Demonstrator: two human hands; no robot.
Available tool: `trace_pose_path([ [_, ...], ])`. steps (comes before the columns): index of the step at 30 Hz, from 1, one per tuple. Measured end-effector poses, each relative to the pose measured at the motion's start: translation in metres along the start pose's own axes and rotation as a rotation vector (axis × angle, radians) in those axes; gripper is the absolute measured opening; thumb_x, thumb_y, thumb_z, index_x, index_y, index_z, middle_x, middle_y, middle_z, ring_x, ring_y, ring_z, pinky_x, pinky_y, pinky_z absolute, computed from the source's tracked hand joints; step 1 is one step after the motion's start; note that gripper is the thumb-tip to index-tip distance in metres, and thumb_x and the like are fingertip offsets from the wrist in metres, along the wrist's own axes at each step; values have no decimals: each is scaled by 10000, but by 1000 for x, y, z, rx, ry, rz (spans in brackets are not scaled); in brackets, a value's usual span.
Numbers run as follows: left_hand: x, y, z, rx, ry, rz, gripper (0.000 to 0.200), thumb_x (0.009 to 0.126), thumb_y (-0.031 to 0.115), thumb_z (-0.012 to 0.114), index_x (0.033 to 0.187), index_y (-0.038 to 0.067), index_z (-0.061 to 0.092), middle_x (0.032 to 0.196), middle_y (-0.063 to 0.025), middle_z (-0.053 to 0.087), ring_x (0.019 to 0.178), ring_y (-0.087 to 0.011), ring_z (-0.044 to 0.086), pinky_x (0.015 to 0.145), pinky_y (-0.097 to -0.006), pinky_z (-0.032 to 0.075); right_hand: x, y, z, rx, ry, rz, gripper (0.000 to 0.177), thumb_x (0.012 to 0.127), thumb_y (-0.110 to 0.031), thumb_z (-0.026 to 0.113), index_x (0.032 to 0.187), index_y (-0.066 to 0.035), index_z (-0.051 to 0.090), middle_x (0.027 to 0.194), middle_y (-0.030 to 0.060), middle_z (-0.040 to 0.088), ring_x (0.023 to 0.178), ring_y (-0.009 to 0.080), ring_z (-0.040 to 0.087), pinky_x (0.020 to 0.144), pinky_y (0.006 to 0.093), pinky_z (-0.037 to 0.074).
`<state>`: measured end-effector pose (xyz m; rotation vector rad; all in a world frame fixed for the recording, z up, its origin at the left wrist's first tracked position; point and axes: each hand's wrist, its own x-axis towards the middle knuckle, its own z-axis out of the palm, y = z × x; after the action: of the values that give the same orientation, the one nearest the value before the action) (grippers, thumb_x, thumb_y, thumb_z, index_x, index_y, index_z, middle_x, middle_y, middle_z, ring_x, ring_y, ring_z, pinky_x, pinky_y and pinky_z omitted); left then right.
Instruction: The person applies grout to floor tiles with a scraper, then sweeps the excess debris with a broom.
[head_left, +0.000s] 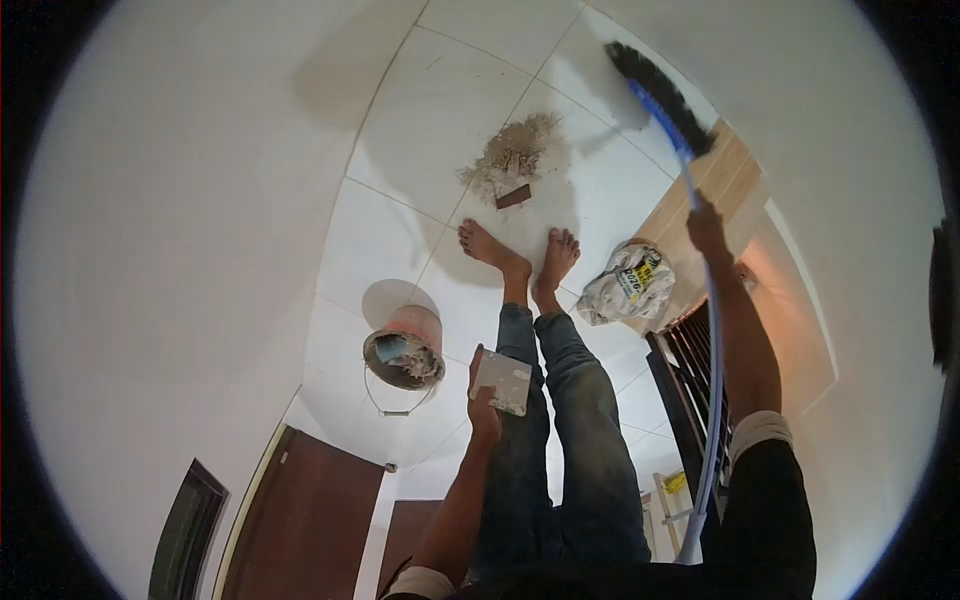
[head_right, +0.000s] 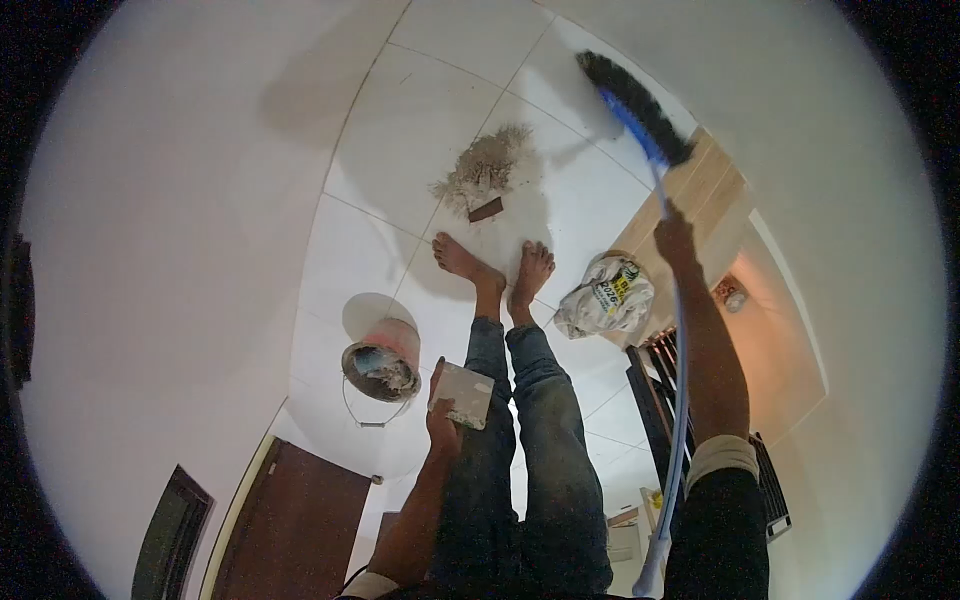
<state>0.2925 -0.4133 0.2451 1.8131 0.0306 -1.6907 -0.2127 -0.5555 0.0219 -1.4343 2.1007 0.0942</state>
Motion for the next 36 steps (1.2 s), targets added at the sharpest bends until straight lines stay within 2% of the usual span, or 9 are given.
trace_pose_path([
  [3, -6, -3, 0, 7, 83, -170, 717, 814, 109, 517, 1517, 98, 378, 1282, -123, 567, 1070, -241, 592, 922, -361, 507, -62, -18, 64, -127, -158, -97, 521, 934, -179, 496, 1429, -24, 443, 1232, 295, 581, 1003, 460, 625, 919, 559, 480],
  [7, -18, 14, 24, -48, 50, -71, 733, 811, 106, 498, 1531, 111, 362, 1281, -133, 567, 1030, -251, 612, 888, -366, 528, -127, -118, -6, 203, -177, -166, 562, 908, -111, 516, 1452, -26, 404, 1099, 324, 627, 996, 498, 614, 907, 586, 461],
  [12, -26, 2, 13, -110, 82, -124, 747, 815, 103, 475, 1548, 126, 336, 1285, -151, 565, 998, -261, 634, 845, -370, 558, -29, -222, -55, 95, -28, -252, 705, 858, -73, 548, 1518, -97, 301, 825, 302, 658, 730, 492, 650, 714, 580, 526],
  [17, -30, 14, 43, -219, 3, 44, 729, 822, 34, 448, 1540, 60, 330, 1383, -140, 514, 1177, -244, 559, 981, -346, 480, 136, -327, -18, -154, -52, -268, 564, 953, -165, 441, 1502, -82, 346, 957, 287, 677, 897, 483, 674, 812, 574, 548],
  [22, -47, -45, -7, -374, 246, -110, 728, 833, 108, 477, 1542, 77, 315, 1260, -159, 565, 1049, -268, 622, 913, -403, 526, 56, -265, 49, -292, -327, -300, 584, 955, -191, 414, 1519, -80, 311, 1187, 366, 591, 1051, 491, 636, 892, 587, 513],
  [25, -66, -6, -1, -379, 182, -45, 744, 823, 126, 467, 1545, 63, 298, 1343, -165, 516, 1177, -285, 557, 1022, -392, 450, -31, -198, 36, -79, -358, -305, 635, 876, -84, 505, 1498, -123, 386, 1032, 328, 653, 943, 522, 638, 886, 563, 514],
  [31, -90, 3, -44, -455, 267, -62, 653, 831, 91, 486, 1472, 14, 387, 1281, -149, 558, 1133, -261, 579, 973, -355, 473, -103, -163, -91, -19, -87, -38, 597, 909, -57, 506, 1495, -81, 391, 1146, 322, 632, 1000, 475, 647, 883, 565, 507],
  [33, -87, -5, -59, -446, 172, 59, 682, 829, 88, 478, 1499, 34, 360, 1273, -151, 565, 1105, -262, 595, 964, -351, 483, -63, -91, -77, -89, 100, -168, 612, 895, -59, 537, 1492, -68, 398, 1148, 304, 646, 964, 446, 668, 859, 535, 526],
  [36, -85, -17, -72, -458, 148, 114, 694, 820, 74, 480, 1503, 43, 361, 1222, -145, 590, 1047, -260, 624, 939, -350, 504, -37, -109, -75, 217, -252, 437, 534, 887, -66, 553, 1418, -56, 491, 1032, 269, 676, 877, 397, 680, 770, 489, 543],
])
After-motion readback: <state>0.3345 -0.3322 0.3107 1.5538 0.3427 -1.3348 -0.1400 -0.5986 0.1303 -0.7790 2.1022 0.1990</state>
